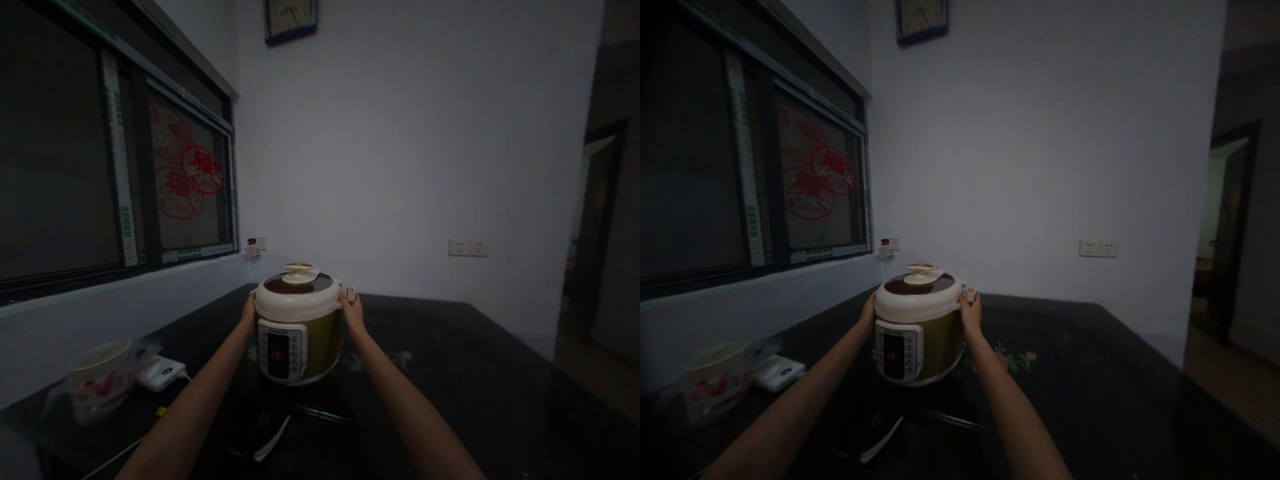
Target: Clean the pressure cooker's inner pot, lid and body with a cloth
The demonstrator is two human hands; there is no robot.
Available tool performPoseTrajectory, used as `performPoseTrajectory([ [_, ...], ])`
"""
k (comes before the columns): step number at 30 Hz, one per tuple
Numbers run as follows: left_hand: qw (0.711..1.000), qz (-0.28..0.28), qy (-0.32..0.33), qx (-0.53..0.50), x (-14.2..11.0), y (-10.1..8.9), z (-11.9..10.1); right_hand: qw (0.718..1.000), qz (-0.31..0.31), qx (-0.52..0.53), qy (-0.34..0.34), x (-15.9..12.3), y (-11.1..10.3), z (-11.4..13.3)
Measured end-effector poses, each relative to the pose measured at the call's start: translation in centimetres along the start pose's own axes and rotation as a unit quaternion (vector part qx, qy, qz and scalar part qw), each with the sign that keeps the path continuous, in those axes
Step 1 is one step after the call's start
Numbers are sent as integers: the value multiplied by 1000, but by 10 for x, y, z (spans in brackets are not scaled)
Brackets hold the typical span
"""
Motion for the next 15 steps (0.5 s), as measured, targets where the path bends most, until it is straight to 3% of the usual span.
performPoseTrajectory([
  [8,1000,-3,-5,14,-11,7,21,999,15,36,-13,0,-35,2],
  [15,1000,7,-10,11,-43,27,39,998,21,52,18,-1,-72,2],
])
Point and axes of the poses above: each hand's wrist, its own x-axis towards the middle knuckle, its own y-axis out of the palm, z = x × y, the point moved 4 cm from there along x, towards the middle knuckle, and after that the axes turned 9 degrees about -x, right-handed, at the moved point
